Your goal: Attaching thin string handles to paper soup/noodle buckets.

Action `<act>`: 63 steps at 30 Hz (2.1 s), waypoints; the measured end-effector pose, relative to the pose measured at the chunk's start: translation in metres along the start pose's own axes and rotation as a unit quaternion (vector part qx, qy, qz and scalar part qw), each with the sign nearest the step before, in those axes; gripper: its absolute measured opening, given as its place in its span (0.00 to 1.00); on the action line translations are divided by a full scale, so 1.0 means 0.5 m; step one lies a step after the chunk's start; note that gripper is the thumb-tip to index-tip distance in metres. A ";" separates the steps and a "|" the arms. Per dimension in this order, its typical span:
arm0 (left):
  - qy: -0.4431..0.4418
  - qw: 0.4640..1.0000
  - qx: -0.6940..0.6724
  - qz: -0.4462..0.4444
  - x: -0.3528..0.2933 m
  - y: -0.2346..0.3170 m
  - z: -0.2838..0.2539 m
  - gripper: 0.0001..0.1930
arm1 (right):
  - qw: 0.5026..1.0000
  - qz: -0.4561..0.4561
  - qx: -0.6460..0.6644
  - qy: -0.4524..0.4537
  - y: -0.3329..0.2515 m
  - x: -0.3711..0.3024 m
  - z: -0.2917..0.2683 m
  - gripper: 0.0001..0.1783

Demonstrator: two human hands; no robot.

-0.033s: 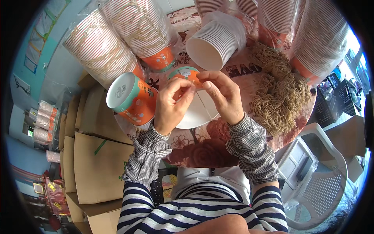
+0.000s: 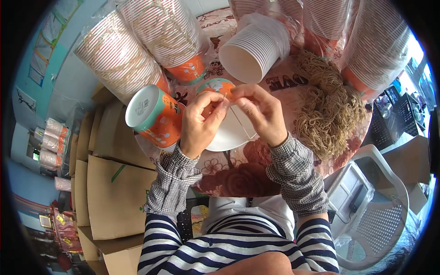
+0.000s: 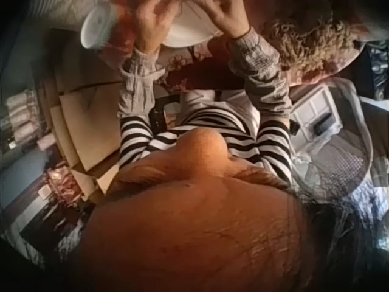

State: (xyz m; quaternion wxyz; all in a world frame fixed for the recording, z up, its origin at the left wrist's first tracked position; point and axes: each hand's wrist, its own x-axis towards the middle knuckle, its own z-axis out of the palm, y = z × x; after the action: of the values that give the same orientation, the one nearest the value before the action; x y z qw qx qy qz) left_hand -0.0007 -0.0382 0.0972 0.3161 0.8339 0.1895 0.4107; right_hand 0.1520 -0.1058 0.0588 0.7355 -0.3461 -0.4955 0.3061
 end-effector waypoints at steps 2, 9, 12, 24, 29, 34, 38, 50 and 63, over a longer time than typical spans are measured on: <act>0.018 0.999 -0.017 -0.027 -0.001 0.004 -0.003 0.03 | 0.965 -0.134 -0.218 -0.062 0.006 0.004 -0.010 0.10; -0.007 1.000 0.022 -0.009 -0.005 -0.002 -0.011 0.04 | 0.973 -0.081 -0.208 -0.062 0.003 -0.003 0.002 0.07; 0.000 1.000 0.028 0.010 -0.007 -0.009 -0.018 0.04 | 0.967 -0.129 -0.216 -0.040 0.001 0.002 0.004 0.06; 0.044 0.985 0.140 0.089 -0.003 -0.029 -0.010 0.04 | 0.839 -0.248 -0.484 0.030 0.007 0.006 -0.011 0.09; 0.067 0.979 0.170 0.087 0.016 -0.039 -0.053 0.03 | 0.851 -0.238 -0.461 0.082 -0.003 0.017 -0.032 0.05; 0.087 0.978 0.179 0.057 0.025 -0.047 -0.069 0.05 | 0.867 -0.220 -0.435 0.103 0.012 0.020 -0.044 0.05; 0.076 0.986 0.142 0.049 0.020 -0.045 -0.066 0.05 | 0.926 -0.109 -0.338 0.129 0.015 0.028 -0.060 0.01; 0.067 0.996 -0.004 0.060 0.021 -0.008 0.002 0.04 | 0.992 -0.019 -0.126 0.008 0.020 0.004 -0.011 0.10; 0.039 0.999 -0.002 0.029 0.021 -0.009 -0.009 0.04 | 0.985 0.130 0.022 -0.108 -0.007 0.001 -0.024 0.13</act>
State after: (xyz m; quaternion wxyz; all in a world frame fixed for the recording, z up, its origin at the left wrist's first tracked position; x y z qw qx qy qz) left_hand 0.0016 -0.0272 0.1020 0.2980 0.8220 0.1762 0.4522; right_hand 0.1637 -0.1101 0.0586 0.6392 -0.3563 -0.5158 0.4454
